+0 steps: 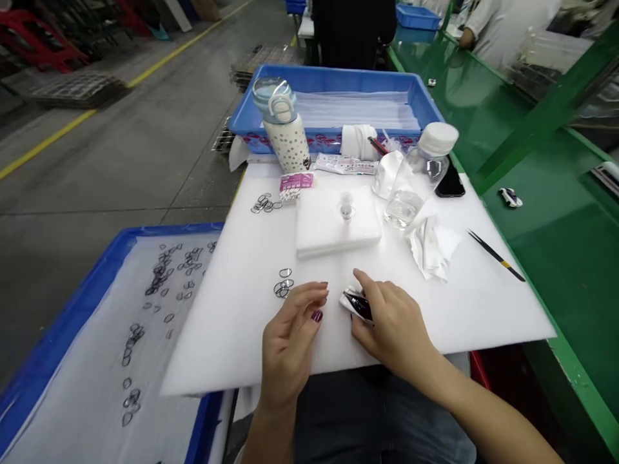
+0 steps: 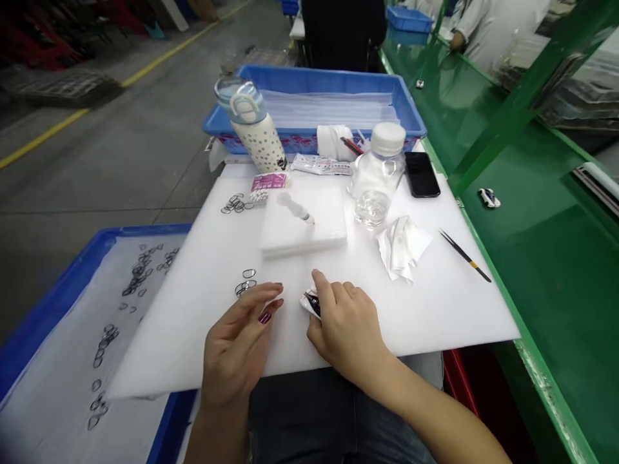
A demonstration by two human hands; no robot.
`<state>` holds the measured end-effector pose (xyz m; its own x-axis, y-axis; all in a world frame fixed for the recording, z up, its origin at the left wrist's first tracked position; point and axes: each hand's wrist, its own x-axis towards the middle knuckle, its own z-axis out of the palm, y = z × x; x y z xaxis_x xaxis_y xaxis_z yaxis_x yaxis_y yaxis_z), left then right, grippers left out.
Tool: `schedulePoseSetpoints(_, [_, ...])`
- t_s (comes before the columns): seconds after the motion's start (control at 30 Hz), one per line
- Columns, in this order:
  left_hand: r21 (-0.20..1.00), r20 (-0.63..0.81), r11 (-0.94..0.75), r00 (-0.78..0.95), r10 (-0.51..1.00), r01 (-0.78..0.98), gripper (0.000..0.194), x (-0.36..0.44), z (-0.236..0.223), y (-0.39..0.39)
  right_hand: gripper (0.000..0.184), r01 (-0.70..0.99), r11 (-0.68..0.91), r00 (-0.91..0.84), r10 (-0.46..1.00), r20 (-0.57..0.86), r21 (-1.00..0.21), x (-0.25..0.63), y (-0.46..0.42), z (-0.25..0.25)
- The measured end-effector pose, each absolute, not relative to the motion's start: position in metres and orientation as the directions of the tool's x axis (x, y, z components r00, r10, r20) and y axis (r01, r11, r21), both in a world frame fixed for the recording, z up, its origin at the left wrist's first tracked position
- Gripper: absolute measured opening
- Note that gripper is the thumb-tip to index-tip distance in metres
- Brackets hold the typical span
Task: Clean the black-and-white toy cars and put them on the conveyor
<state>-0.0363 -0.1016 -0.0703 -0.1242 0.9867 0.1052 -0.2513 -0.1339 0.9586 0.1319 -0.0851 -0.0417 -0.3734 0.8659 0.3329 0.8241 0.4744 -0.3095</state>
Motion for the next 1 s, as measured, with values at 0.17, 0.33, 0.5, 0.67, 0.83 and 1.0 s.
schedulePoseSetpoints(0.17, [0.960,0.122,-0.139,-0.086,0.989,-0.241,0.014,-0.042,-0.073,-0.104,0.056,0.874,0.092,0.090,0.934,0.345,-0.477,0.264,-0.066,-0.036])
schedulePoseSetpoints(0.33, [0.961,0.132,-0.149,-0.085,0.988,-0.235,0.012,-0.044,-0.076,-0.106,0.055,0.708,-0.635,0.702,0.682,0.208,-0.307,0.448,-0.074,-0.038])
schedulePoseSetpoints(0.5, [0.977,0.112,-0.122,-0.067,0.991,-0.177,0.012,-0.044,-0.078,-0.104,0.046,0.751,-0.618,0.660,0.714,0.232,-0.234,0.474,-0.060,-0.041])
schedulePoseSetpoints(0.67, [0.986,0.079,-0.094,-0.115,0.990,-0.136,0.018,-0.043,-0.079,-0.104,0.047,0.934,-0.177,0.227,0.965,0.133,-0.310,0.412,0.019,-0.041])
schedulePoseSetpoints(0.83, [0.987,0.074,-0.097,-0.174,0.982,-0.130,0.020,-0.043,-0.082,-0.108,0.048,0.954,-0.040,0.063,0.996,0.065,-0.299,0.370,0.070,-0.042])
schedulePoseSetpoints(1.0, [0.988,0.092,-0.111,-0.167,0.982,-0.111,0.020,-0.042,-0.086,-0.106,0.048,0.965,-0.079,0.098,0.993,0.062,-0.249,0.354,0.078,-0.039])
